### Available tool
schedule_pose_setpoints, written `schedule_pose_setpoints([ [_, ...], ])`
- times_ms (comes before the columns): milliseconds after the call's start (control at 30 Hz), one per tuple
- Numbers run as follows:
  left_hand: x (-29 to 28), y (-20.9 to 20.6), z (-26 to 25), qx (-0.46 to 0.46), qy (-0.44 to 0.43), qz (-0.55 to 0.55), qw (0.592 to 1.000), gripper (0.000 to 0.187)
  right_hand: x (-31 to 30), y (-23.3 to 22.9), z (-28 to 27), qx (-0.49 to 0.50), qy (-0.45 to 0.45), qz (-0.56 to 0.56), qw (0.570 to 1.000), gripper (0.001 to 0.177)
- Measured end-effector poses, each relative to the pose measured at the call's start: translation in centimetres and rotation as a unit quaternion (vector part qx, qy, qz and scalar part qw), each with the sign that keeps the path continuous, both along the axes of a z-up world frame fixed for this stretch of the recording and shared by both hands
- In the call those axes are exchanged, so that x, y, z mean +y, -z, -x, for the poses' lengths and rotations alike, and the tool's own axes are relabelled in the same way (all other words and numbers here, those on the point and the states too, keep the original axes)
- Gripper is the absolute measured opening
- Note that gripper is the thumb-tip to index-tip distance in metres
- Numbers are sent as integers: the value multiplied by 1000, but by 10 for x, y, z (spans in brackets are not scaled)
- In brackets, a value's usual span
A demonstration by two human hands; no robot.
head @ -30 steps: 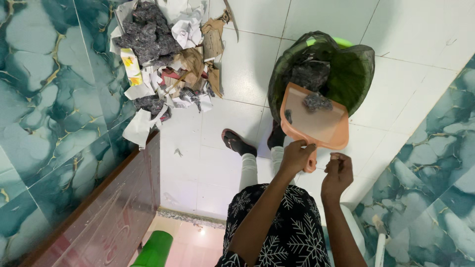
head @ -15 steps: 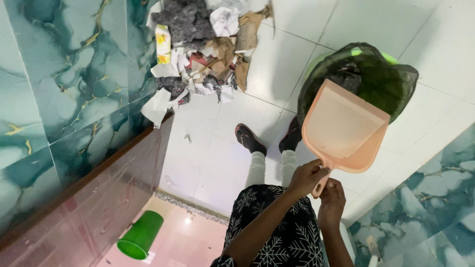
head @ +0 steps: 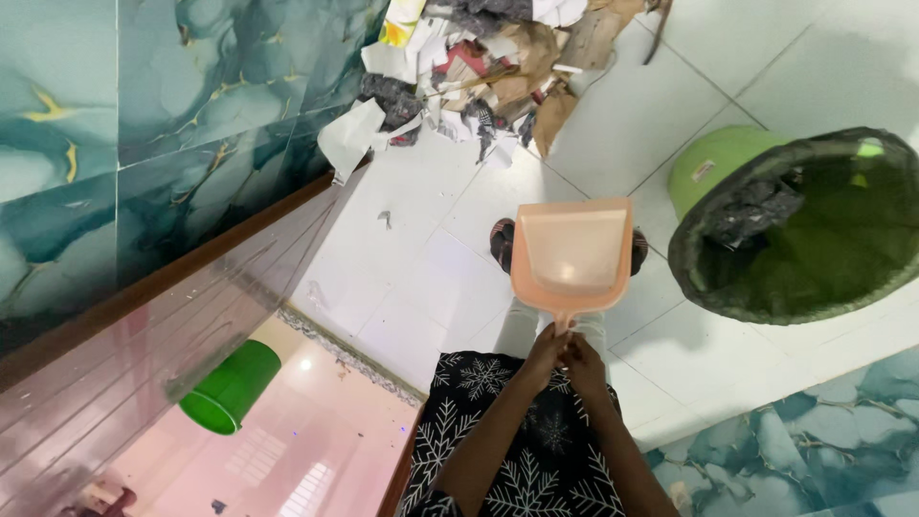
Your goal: The person picks up paper scraps, plastic, and debris from a bathroom floor using a dustpan and places the collected trash into a bucket.
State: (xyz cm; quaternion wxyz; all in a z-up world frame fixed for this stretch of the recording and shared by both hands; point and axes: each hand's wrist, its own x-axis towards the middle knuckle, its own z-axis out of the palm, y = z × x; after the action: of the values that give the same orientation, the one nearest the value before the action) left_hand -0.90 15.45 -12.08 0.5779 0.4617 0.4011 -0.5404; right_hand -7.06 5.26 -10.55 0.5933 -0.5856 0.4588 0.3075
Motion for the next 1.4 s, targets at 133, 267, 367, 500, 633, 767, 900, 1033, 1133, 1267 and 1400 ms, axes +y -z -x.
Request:
schedule_pose_setpoints([
  [133,32,75,-17,-24,-96,-23,995,30,37,83,-31,-7,-144,92,985,27],
  [267,62,141,-54,-48,-124,3,991,22,69,153,-62,29,-130,65,989,24],
  [367,76,185,-71,-8,-83,-86,993,21,89,196,-81,82,-53,5,995,22],
  [500,103,225,-79,-22,-114,-74,990,18,113,220,-100,72,-82,20,994,22],
  [633,114,260,-93,-42,-111,-70,990,26,130,239,-131,70,-130,66,987,22],
  [767,118,305,-131,-30,-88,-51,994,34,130,263,-173,14,-44,30,998,19],
  [900,129,345,-182,-78,-88,1,993,41,131,293,-236,-84,156,-130,975,23],
  [1033,139,347,-228,-155,-116,66,979,44,128,279,-291,-32,-31,24,999,26],
  [1133,140,338,-240,-174,-122,95,973,45,129,267,-304,-32,10,21,999,24],
  [1267,139,325,-219,-189,-146,116,964,42,130,264,-276,-73,11,34,997,22],
  [1400,132,308,-183,-182,-202,140,952,39,114,258,-236,-91,-10,40,995,32],
])
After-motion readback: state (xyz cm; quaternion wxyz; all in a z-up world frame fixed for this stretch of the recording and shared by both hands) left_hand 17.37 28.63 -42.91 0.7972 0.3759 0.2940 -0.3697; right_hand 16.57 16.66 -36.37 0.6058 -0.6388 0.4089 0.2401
